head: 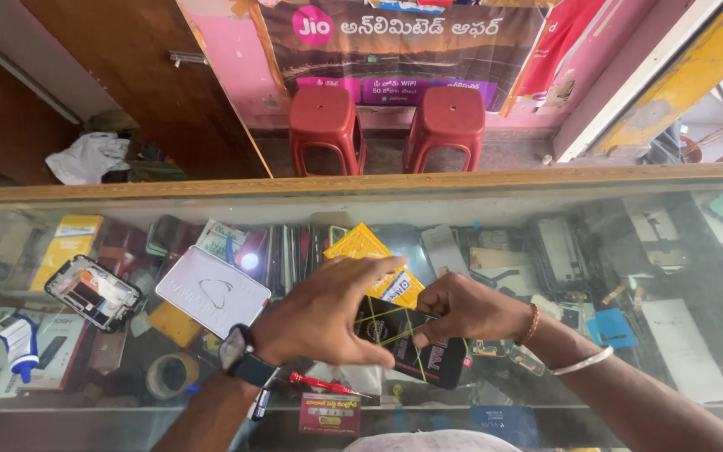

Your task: The person applies adhesive to a phone, wraps rubber bands around it to secure the parts, removes the rubber bands, and tests the new screen by touching the display.

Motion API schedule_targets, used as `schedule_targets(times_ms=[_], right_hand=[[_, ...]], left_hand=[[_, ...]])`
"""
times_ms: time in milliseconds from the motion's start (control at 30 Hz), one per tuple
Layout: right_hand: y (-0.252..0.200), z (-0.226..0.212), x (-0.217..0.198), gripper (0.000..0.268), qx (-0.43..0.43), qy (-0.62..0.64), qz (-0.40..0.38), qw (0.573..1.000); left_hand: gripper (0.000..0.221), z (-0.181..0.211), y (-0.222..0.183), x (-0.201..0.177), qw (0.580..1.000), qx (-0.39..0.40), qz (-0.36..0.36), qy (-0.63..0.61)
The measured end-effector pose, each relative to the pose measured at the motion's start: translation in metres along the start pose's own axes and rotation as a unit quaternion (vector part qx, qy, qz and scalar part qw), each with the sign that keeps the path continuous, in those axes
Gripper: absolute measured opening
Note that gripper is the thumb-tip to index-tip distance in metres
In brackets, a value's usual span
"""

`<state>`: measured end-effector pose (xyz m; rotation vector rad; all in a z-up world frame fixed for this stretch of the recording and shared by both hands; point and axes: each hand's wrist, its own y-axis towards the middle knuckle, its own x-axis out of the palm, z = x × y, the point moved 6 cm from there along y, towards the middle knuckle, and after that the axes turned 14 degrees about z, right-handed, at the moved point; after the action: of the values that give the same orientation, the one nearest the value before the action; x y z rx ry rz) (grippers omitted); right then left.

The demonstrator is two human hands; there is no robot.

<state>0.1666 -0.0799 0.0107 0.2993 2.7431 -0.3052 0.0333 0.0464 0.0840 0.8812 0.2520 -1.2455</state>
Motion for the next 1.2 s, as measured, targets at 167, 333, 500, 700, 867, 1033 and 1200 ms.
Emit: schedule_targets(times_ms=[167, 333, 500, 700, 867, 1033, 1200], right_hand=[[0.002, -0.006, 0.008, 0.03, -0.046, 0.038, -0.03, 0.998], [-0.023, 0.014, -0.019, 0.045, -0.041, 0.188, -0.082, 0.978], [-0.033, -0.033, -0.033, 0.057, -0.213, 0.356, -0.018, 0.91], [-0.028, -0.006, -0.024, 0.055, 0.002, 0.476, 0.038, 0.879], [-0.023, 0.045, 0.008, 0.023, 0.2, 0.382, 0.076, 0.899], [-0.011, 0.033, 0.062, 0.028, 0.159, 0.671, 0.132, 0.712], [-0.003, 0.016, 0.057, 0.022, 0.23, 0.629, 0.211, 0.712]], left_hand=[[0.125, 0.027, 0.002, 0.039, 0.986, -0.048, -0.141, 0.074], [0.105, 0.04, -0.007, 0.024, 0.997, -0.027, -0.072, 0.003], [0.089, 0.021, -0.015, 0.0, 0.959, -0.158, 0.009, -0.235], [0.089, 0.003, -0.025, -0.039, 0.94, -0.242, 0.107, -0.216], [0.075, -0.029, -0.032, -0.042, 0.925, -0.318, 0.205, 0.033], [0.062, -0.02, -0.033, 0.008, 0.91, -0.168, 0.267, 0.27], [0.037, 0.007, -0.035, 0.046, 0.927, -0.059, 0.2, 0.312]])
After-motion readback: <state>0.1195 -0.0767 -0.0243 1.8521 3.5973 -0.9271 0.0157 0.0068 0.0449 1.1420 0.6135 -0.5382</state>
